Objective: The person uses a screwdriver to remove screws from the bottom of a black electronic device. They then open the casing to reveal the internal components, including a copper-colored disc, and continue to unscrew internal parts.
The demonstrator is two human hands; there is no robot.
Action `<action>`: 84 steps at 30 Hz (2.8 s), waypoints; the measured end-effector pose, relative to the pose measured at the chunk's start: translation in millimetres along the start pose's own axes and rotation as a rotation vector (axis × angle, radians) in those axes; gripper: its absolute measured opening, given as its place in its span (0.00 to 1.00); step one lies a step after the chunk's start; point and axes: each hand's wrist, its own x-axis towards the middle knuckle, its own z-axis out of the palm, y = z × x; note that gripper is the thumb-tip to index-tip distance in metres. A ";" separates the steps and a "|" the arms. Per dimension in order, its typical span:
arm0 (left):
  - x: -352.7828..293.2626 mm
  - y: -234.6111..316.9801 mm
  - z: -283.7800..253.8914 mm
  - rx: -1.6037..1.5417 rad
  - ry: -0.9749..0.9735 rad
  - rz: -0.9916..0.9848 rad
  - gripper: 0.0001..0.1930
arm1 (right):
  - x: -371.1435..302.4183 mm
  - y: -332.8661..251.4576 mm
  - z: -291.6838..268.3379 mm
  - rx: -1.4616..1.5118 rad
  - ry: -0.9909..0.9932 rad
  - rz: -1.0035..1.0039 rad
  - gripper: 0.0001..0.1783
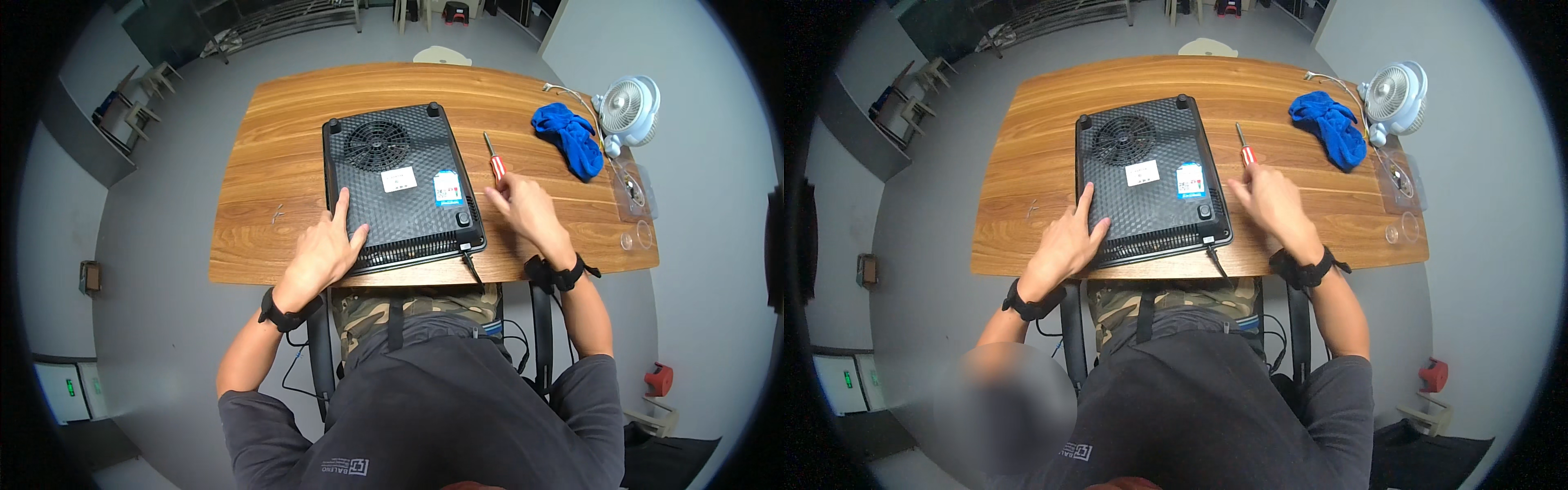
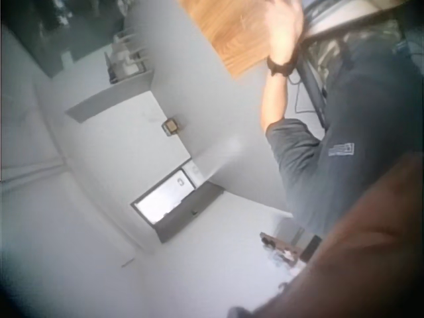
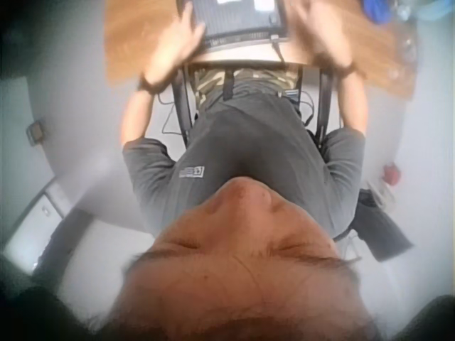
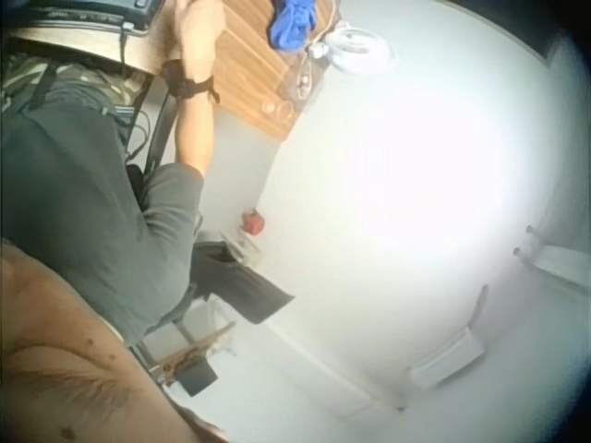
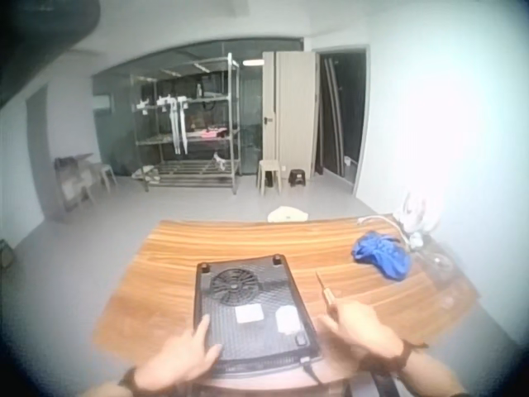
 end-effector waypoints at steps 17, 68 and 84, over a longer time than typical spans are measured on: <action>-7.8 -13.2 8.2 -0.255 0.016 0.125 0.42 | -32.3 -47.9 43.4 0.116 -0.005 -0.024 0.41; 2.3 30.7 -169.3 -0.359 0.009 0.063 0.44 | 75.0 -188.9 -45.6 1.245 -0.540 -0.342 0.17; 10.2 45.0 -203.9 -0.203 0.079 -0.159 0.46 | 105.4 -158.7 70.7 0.865 -0.568 -0.166 0.24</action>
